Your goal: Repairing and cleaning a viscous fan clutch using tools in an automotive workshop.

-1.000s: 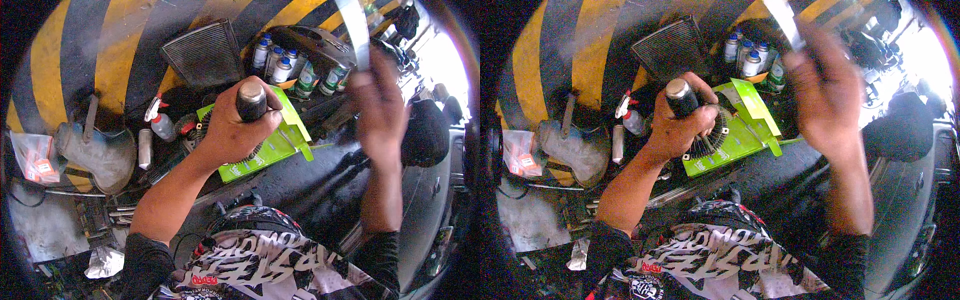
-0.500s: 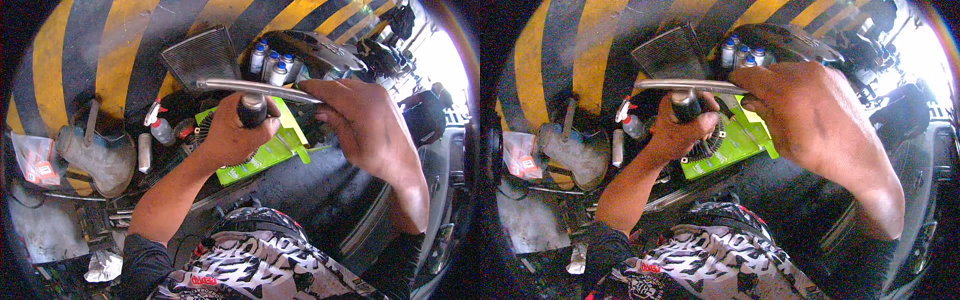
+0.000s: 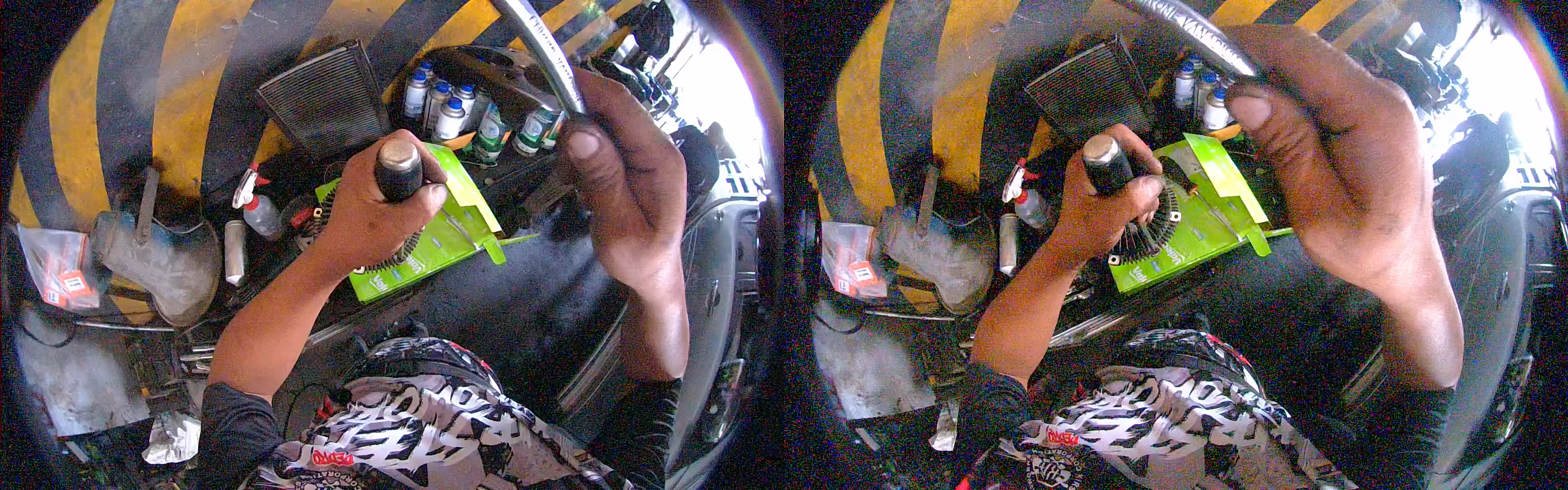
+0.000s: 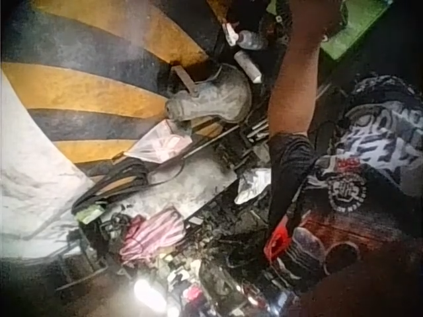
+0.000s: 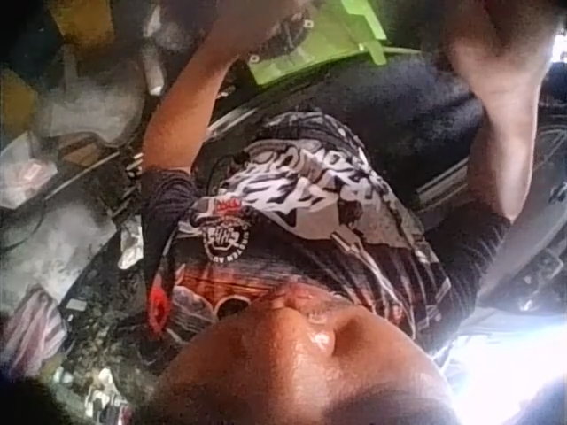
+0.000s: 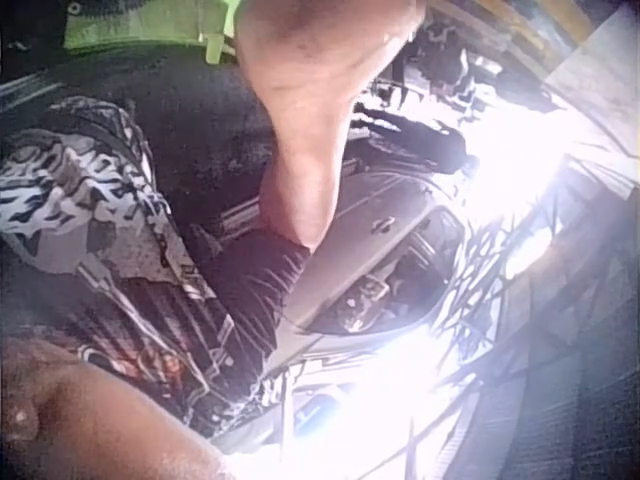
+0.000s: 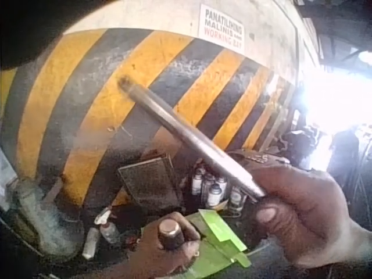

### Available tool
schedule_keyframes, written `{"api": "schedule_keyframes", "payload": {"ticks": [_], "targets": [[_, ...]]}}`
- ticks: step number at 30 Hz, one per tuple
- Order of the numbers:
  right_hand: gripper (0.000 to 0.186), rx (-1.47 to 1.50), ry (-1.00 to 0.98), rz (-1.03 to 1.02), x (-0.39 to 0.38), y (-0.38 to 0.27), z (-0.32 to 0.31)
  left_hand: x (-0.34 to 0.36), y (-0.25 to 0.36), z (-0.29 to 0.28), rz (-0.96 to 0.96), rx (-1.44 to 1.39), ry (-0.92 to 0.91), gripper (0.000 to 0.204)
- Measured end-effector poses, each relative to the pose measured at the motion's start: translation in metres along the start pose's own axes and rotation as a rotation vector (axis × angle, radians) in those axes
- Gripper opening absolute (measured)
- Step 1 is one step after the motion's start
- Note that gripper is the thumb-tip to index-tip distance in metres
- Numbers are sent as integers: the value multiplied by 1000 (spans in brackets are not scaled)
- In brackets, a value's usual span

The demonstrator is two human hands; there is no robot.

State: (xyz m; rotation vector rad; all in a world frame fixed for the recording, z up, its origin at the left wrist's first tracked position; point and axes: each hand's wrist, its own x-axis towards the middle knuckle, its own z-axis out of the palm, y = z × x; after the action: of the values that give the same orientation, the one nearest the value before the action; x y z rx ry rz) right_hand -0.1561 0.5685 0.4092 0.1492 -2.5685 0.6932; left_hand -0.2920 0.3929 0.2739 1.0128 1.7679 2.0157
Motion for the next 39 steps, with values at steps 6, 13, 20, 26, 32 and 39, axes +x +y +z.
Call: {"api": "schedule_keyframes", "payload": {"ticks": [6,13,20,26,32,39], "targets": [[39,-262,-96,-260,-2,2,-7,0,-5,3,74,8,-40,17],[34,-234,-160,-202,-9,11,-6,0,2,3,15,11,-32,12],[33,-239,81,-153,-19,14,5,3,6,4,14,-33,-48,9],[36,-42,26,320,-49,53,26,-2,5,-10,73,38,-81,25],[54,-59,-203,598,-115,124,159,0,4,-22,137,-67,-185,66],[62,-71,-222,547,-113,138,232,8,30,-41,406,174,-241,62]]}}
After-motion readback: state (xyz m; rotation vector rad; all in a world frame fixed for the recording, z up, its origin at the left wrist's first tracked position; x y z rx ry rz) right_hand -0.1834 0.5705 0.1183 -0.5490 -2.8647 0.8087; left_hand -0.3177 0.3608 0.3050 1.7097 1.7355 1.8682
